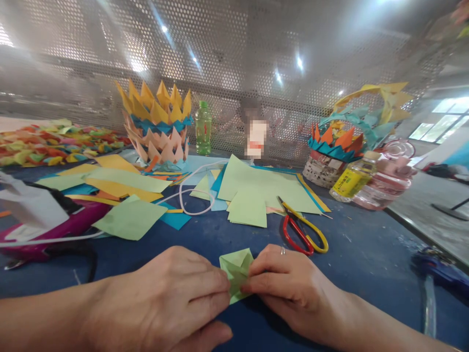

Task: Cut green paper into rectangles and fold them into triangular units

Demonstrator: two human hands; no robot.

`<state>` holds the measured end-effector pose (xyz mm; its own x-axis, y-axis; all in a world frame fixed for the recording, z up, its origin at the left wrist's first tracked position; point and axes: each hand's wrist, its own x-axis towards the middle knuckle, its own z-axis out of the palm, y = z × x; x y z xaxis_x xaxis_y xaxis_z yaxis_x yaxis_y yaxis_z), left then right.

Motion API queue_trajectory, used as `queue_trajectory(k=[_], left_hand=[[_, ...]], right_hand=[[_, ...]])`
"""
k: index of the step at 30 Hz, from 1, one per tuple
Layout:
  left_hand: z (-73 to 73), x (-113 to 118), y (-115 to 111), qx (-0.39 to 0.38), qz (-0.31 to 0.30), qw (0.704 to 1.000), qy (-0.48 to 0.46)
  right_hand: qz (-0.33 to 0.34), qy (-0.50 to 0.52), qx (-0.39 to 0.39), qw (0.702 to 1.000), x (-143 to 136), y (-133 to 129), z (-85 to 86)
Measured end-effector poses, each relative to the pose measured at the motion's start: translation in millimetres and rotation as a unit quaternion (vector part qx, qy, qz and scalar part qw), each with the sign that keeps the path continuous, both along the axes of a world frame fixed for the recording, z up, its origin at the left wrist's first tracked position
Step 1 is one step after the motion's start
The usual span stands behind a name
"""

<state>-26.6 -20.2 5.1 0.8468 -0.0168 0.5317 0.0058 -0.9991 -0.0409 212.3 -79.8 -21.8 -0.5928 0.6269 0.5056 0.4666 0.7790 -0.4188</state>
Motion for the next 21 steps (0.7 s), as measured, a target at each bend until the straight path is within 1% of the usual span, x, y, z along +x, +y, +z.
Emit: queue_trajectory(k=[3,7,8,10,12,21], left_hand=[[0.6,-1.2,-2.4,-0.020,0.005,1.000,0.015],[2.0,-2.3,-7.7,-0.049,0.064,0.996,0.049],[2.3,-2.0,-7.8,-0.047,0.061,0.996,0.045],[2.8,-0.9,-6.2,-0.036,0.028,0.998,0.036],[3.1,0.3,-3.3,-0.031,0.012,0.999,0.037],[-0.6,-2.2,0.5,-0.043,0.018,0.997,0.057]], right_hand=[[-0.001,-0.002,-0.007,1.000,0.5,0.6,0.6],[-0.005,0.001,-0.019,1.000,0.7,0.7,2.1],[-0.004,0.002,-0.019,1.000,0.5,0.7,2.6],[-0.003,0.000,-0.024,1.000,0.2,0.7,3.5],[-0.003,-0.004,-0.031,1.000,0.1,0.9,3.8],[0.003,0.002,-0.023,1.000,1.5,1.5,0.1]])
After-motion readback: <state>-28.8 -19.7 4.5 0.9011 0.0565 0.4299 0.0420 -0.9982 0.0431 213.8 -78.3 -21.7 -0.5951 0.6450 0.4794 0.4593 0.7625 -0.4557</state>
